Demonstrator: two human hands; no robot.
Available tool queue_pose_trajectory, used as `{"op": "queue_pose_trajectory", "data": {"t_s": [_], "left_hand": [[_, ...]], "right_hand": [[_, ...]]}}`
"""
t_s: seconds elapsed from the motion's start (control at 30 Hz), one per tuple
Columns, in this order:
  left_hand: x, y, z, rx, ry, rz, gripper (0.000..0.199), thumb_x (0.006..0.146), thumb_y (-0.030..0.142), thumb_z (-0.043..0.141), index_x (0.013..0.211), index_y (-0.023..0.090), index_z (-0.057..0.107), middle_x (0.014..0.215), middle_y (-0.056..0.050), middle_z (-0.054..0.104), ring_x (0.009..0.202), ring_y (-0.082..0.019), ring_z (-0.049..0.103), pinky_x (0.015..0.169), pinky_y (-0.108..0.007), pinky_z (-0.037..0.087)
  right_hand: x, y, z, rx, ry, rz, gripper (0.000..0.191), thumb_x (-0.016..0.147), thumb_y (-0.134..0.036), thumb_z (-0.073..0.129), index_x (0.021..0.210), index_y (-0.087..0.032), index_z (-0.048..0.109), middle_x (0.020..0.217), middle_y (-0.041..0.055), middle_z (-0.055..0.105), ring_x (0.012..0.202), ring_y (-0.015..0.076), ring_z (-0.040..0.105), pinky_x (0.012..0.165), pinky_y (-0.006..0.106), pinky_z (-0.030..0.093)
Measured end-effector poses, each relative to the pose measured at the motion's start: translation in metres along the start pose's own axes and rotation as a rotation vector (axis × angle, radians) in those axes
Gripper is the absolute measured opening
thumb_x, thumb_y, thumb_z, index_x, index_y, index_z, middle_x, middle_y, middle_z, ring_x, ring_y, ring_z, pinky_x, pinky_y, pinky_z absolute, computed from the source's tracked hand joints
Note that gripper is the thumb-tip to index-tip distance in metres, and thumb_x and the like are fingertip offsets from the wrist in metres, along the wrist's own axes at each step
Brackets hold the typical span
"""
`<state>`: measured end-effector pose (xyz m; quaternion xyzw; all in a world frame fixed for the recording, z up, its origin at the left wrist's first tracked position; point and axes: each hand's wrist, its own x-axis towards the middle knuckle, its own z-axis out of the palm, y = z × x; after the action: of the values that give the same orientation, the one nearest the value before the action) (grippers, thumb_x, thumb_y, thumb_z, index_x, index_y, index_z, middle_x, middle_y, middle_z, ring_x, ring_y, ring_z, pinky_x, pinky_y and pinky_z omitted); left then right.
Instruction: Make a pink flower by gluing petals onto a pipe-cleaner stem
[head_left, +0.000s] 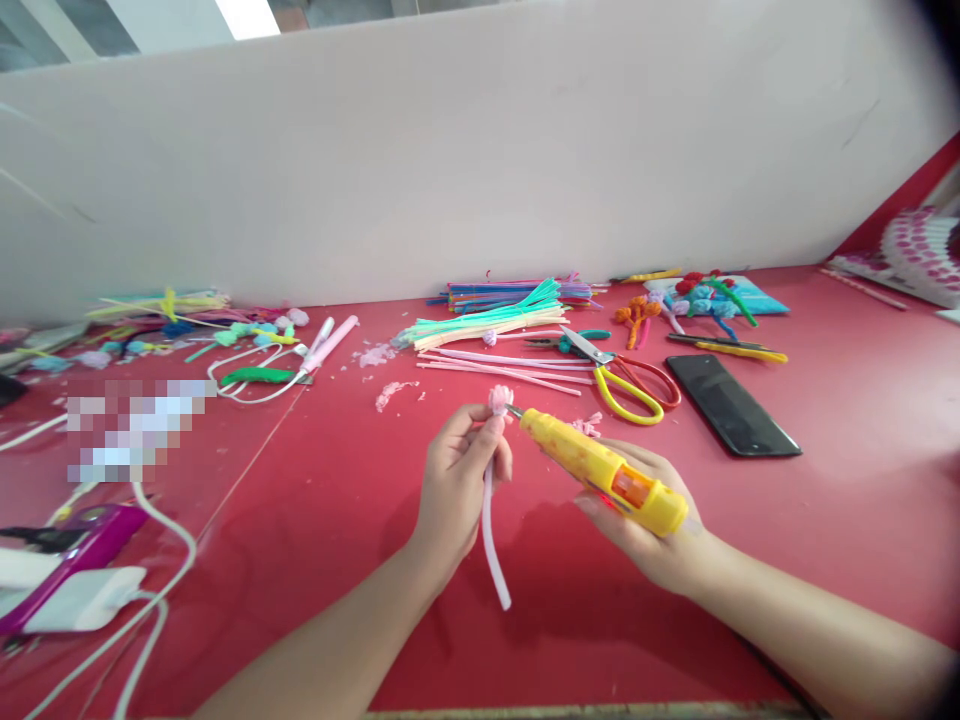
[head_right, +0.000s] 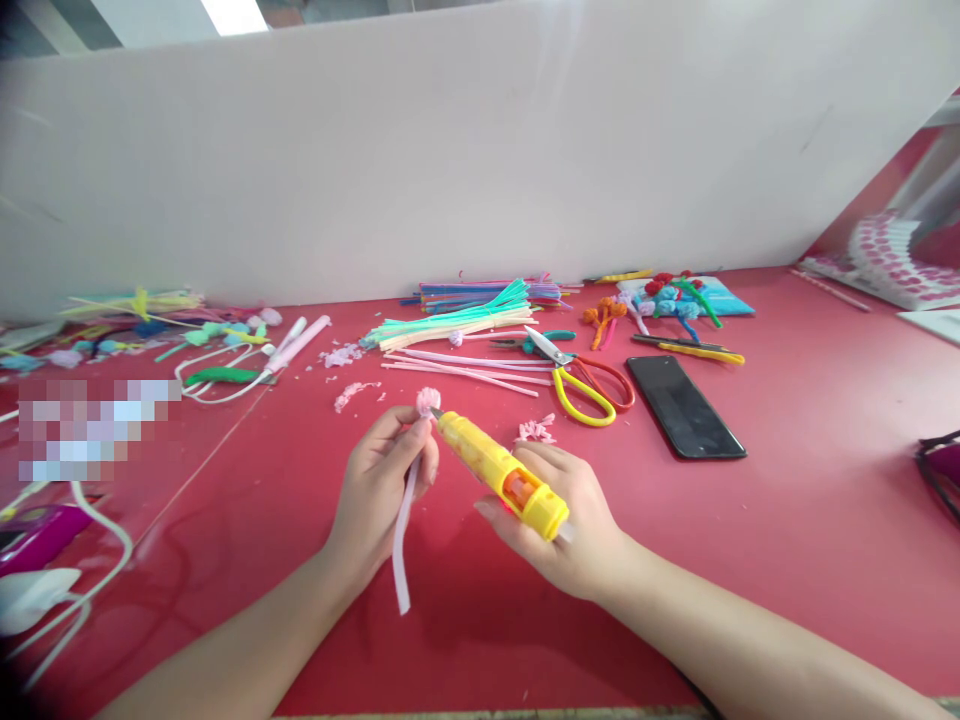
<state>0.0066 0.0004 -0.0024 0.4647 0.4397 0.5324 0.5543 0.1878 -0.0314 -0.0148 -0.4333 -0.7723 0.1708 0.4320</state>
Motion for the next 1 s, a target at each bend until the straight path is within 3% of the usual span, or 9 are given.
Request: {"op": "queue_pose_trajectory", "data": {"t_s": [0.17, 0.33, 0.5, 0.63, 0.73, 0.87, 0.93, 1.0], "left_hand": [[0.003, 0.0, -0.006, 0.245, -0.008, 0.136, 0.019, 0.089, 0.036, 0.053, 0.079, 0.021, 0.054, 0.05, 0.006, 0.049, 0.047, -0.009, 0.043, 0.049, -0.02, 0.033], [0.014, 0.002, -0.017, 0.511, 0.078, 0.279, 0.024, 0.09, 0.037, 0.051, 0.072, 0.021, 0.05, 0.053, 0.005, 0.05, 0.048, -0.009, 0.044, 0.052, -0.022, 0.034], [0.02, -0.001, -0.02, 0.331, 0.072, 0.211, 0.019, 0.087, 0.038, 0.055, 0.078, 0.021, 0.053, 0.051, 0.005, 0.051, 0.046, -0.01, 0.043, 0.048, -0.021, 0.033], [0.016, -0.001, -0.016, 0.164, 0.041, 0.171, 0.018, 0.085, 0.037, 0.057, 0.083, 0.02, 0.055, 0.049, 0.005, 0.05, 0.042, -0.009, 0.04, 0.043, -0.02, 0.028], [0.011, -0.001, -0.013, 0.123, 0.003, 0.141, 0.017, 0.086, 0.036, 0.058, 0.083, 0.02, 0.056, 0.048, 0.005, 0.049, 0.042, -0.008, 0.039, 0.042, -0.019, 0.026], [0.004, -0.003, -0.009, 0.128, -0.08, 0.085, 0.017, 0.088, 0.036, 0.055, 0.082, 0.02, 0.054, 0.049, 0.005, 0.05, 0.043, -0.007, 0.039, 0.044, -0.019, 0.028], [0.002, -0.005, -0.008, 0.129, -0.119, 0.05, 0.018, 0.089, 0.036, 0.054, 0.08, 0.02, 0.053, 0.049, 0.005, 0.05, 0.043, -0.007, 0.038, 0.045, -0.02, 0.028], [0.001, -0.006, -0.007, 0.127, -0.144, 0.019, 0.019, 0.089, 0.036, 0.053, 0.079, 0.02, 0.053, 0.049, 0.005, 0.049, 0.043, -0.007, 0.037, 0.045, -0.02, 0.027]], "right_hand": [[0.001, -0.001, 0.001, 0.005, -0.042, 0.031, 0.02, 0.087, -0.035, 0.053, 0.075, -0.019, 0.052, 0.067, 0.002, 0.056, 0.057, 0.0146, 0.053, 0.054, 0.028, 0.043], [0.003, 0.0, 0.002, -0.01, -0.068, 0.087, 0.016, 0.088, -0.034, 0.051, 0.08, -0.02, 0.052, 0.07, 0.0016, 0.055, 0.059, 0.0139, 0.052, 0.056, 0.027, 0.042], [0.005, 0.007, 0.011, -0.095, -0.12, 0.095, 0.008, 0.081, -0.023, 0.056, 0.081, -0.02, 0.049, 0.08, 0.0037, 0.054, 0.069, 0.0164, 0.053, 0.061, 0.028, 0.044], [0.001, 0.008, 0.022, -0.094, -0.316, 0.138, 0.029, 0.067, -0.009, 0.06, 0.093, -0.018, 0.052, 0.093, 0.0053, 0.051, 0.076, 0.0164, 0.053, 0.068, 0.028, 0.046], [0.002, 0.005, 0.024, -0.104, -0.391, 0.093, 0.034, 0.067, -0.01, 0.061, 0.1, -0.018, 0.056, 0.097, 0.0064, 0.052, 0.085, 0.0185, 0.053, 0.077, 0.031, 0.047], [0.013, 0.011, 0.01, -0.282, -0.343, 0.006, 0.016, 0.079, -0.023, 0.059, 0.094, -0.018, 0.061, 0.093, 0.0064, 0.058, 0.09, 0.0212, 0.054, 0.082, 0.034, 0.043], [0.02, 0.022, -0.001, -0.499, -0.28, 0.084, 0.012, 0.084, -0.016, 0.051, 0.087, -0.018, 0.062, 0.086, 0.0056, 0.06, 0.084, 0.0191, 0.056, 0.077, 0.031, 0.042], [0.024, 0.034, -0.011, -0.58, -0.261, 0.137, 0.014, 0.083, -0.012, 0.05, 0.083, -0.015, 0.064, 0.082, 0.0086, 0.061, 0.083, 0.0222, 0.057, 0.073, 0.034, 0.04]]}}
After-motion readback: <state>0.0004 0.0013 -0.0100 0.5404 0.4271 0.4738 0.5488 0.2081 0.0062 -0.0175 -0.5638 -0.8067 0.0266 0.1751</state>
